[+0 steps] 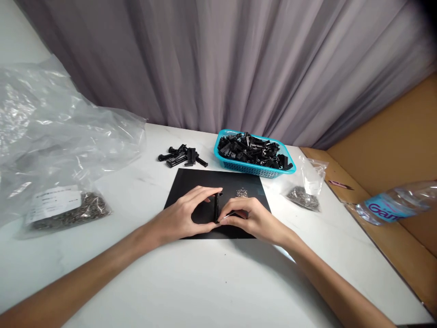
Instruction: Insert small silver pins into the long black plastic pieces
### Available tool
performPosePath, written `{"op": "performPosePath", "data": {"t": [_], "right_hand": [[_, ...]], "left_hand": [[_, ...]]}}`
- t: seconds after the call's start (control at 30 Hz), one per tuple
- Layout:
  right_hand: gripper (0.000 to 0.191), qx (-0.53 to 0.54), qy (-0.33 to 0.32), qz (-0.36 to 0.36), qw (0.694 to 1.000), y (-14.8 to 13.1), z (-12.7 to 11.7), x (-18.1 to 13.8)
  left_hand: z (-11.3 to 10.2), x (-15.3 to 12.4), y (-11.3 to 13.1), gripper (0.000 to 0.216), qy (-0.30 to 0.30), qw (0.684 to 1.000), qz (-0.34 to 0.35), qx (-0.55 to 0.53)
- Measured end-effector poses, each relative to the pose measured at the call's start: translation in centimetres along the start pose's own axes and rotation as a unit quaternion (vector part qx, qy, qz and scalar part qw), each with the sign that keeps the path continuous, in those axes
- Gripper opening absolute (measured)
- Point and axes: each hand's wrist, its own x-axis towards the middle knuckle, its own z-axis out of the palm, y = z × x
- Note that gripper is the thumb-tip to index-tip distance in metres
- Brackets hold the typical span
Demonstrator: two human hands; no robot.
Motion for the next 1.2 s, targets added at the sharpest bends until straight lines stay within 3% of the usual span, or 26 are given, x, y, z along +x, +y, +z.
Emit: {"op": "performPosePath", "data": {"t": [0.2, 0.47, 0.63, 0.73, 0.9, 1.0, 1.1, 1.2], "right_hand": [[0.018, -0.030, -0.008, -0.018, 0.999, 0.0, 0.1, 0.0], [0.005, -0.006, 0.005, 0.061, 0.998, 0.7, 0.6, 0.1], [0.007, -0.012, 0.026, 0.087, 0.996, 0.9, 1.2, 0.2], [0.008, -0.024, 0.040, 0.087, 0.995, 0.8, 1.4, 0.2], [0.023, 0.006, 0.031, 0.059, 0.998, 0.7, 0.4, 0.3], [0.037, -0.010, 0.094, 0.038, 0.995, 0.5, -0.7, 0.2], [0.038, -0.093, 0.170, 0.025, 0.981, 0.2, -1.3, 0.1], [0.038, -0.075, 0.164, 0.043, 0.983, 0.0, -1.5, -0.1]], "left_hand": [[0.2, 0.0, -0.1, 0.072, 0.016, 0.999, 0.033, 0.004], [0.4, -0.1, 0.0, 0.071, 0.046, 0.994, 0.093, 0.036], [0.6, -0.1, -0.5, 0.069, 0.066, 0.989, 0.115, 0.061], [0.7, -0.2, -0.8, 0.066, 0.058, 0.993, 0.089, 0.052], [0.5, 0.1, -0.9, 0.064, 0.036, 0.999, -0.031, 0.026], [0.0, 0.5, -0.7, 0.067, 0.034, 0.996, -0.084, -0.004], [-0.2, 0.8, -0.6, 0.069, 0.036, 0.993, -0.111, -0.033], [-0.3, 0.9, -0.5, 0.073, 0.055, 0.989, -0.125, -0.061]]}}
